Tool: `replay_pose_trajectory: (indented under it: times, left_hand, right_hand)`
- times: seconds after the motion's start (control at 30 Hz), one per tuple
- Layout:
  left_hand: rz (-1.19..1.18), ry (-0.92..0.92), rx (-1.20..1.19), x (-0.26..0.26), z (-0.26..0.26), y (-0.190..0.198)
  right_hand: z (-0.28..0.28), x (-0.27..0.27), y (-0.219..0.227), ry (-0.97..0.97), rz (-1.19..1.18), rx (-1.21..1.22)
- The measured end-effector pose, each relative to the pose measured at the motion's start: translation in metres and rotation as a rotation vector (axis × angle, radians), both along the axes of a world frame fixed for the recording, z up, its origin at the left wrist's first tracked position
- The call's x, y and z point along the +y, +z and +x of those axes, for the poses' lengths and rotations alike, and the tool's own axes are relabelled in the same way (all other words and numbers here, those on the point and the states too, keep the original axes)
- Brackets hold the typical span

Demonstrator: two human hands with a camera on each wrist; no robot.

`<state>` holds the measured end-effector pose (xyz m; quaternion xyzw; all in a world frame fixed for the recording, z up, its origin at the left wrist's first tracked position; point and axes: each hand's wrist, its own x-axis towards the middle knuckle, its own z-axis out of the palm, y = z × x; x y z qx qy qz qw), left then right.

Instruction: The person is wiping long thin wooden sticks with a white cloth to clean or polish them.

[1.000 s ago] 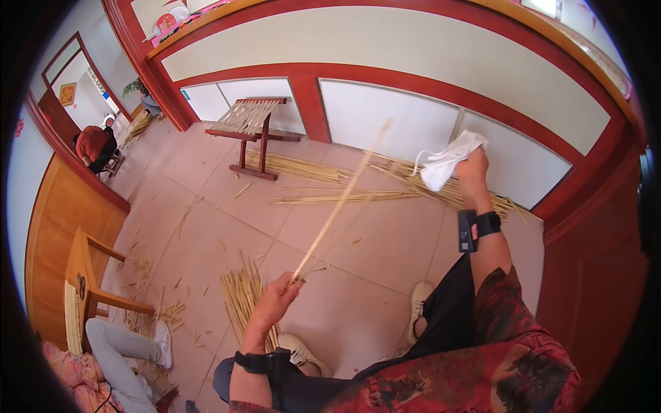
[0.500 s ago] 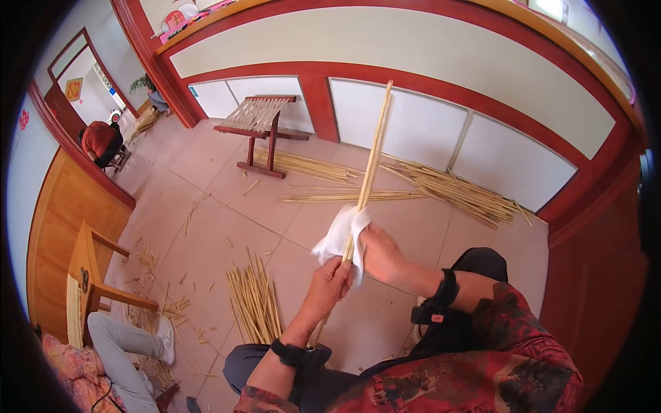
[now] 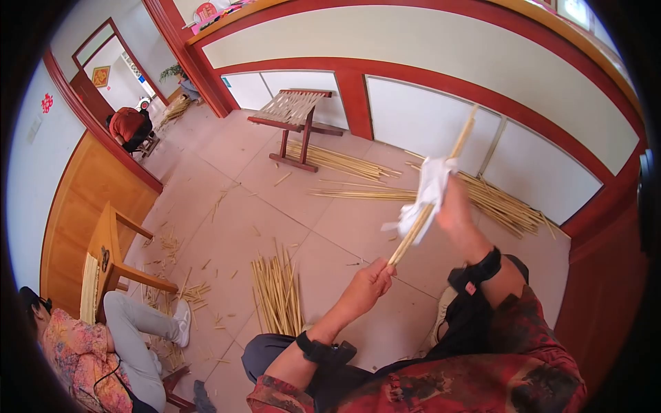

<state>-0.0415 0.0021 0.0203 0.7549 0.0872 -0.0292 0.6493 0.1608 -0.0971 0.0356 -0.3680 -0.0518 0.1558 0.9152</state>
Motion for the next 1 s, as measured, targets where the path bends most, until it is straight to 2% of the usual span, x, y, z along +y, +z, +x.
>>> replay_pose_trajectory:
  times: [0.03, 0.1, 0.33, 0.4, 0.47, 0.53, 0.6, 0.67, 0.77, 0.8, 0.87, 0.9, 0.97, 1.0]
  left_hand:
    - [0.0, 0.0, 0.002, 0.001, -0.002, 0.005]
    - [0.145, -0.056, -0.005, 0.006, -0.006, 0.015]
    - [0.199, -0.106, 0.087, 0.03, -0.028, 0.025]
    - [0.474, -0.126, 0.017, 0.046, -0.04, 0.029]
    - [0.567, -0.001, 0.095, 0.072, -0.062, 0.028]
    - [0.485, 0.24, 0.097, 0.097, -0.084, 0.038]
    - [0.655, 0.353, 0.119, 0.122, -0.104, 0.059]
    - [0.71, 0.464, 0.159, 0.14, -0.125, 0.066]
    - [0.72, 0.552, 0.325, 0.166, -0.172, 0.042]
    - [0.717, 0.561, 0.333, 0.179, -0.192, 0.022]
    - [0.903, 0.509, 0.401, 0.195, -0.239, -0.031]
    - [0.897, 0.516, 0.408, 0.191, -0.254, -0.047]
    - [0.692, 0.614, 0.516, 0.18, -0.279, -0.073]
    - [0.677, 0.63, 0.524, 0.172, -0.287, -0.083]
  right_hand:
    - [0.01, -0.006, 0.008, -0.092, 0.009, -0.006]
    - [0.041, -0.026, 0.006, -0.135, 0.012, -0.043]
    - [0.125, -0.091, -0.002, -0.334, 0.095, 0.007]
    - [0.146, -0.113, -0.007, -0.505, 0.076, 0.033]
    - [0.139, -0.119, 0.013, -0.525, 0.082, 0.049]
    - [0.131, -0.115, 0.018, -0.537, 0.08, 0.071]
    - [0.123, -0.099, 0.012, -0.416, 0.06, 0.032]
    - [0.107, -0.079, 0.011, -0.32, 0.043, 0.021]
    - [0.081, -0.061, 0.017, -0.178, 0.034, 0.075]
    - [0.08, -0.059, 0.014, -0.143, 0.031, 0.082]
    - [0.075, -0.054, 0.012, -0.106, 0.025, 0.088]
    - [0.07, -0.052, 0.013, -0.086, -0.014, 0.092]
    - [0.067, -0.048, 0.006, -0.048, -0.063, 0.093]
    - [0.074, -0.052, -0.005, -0.007, -0.092, 0.023]
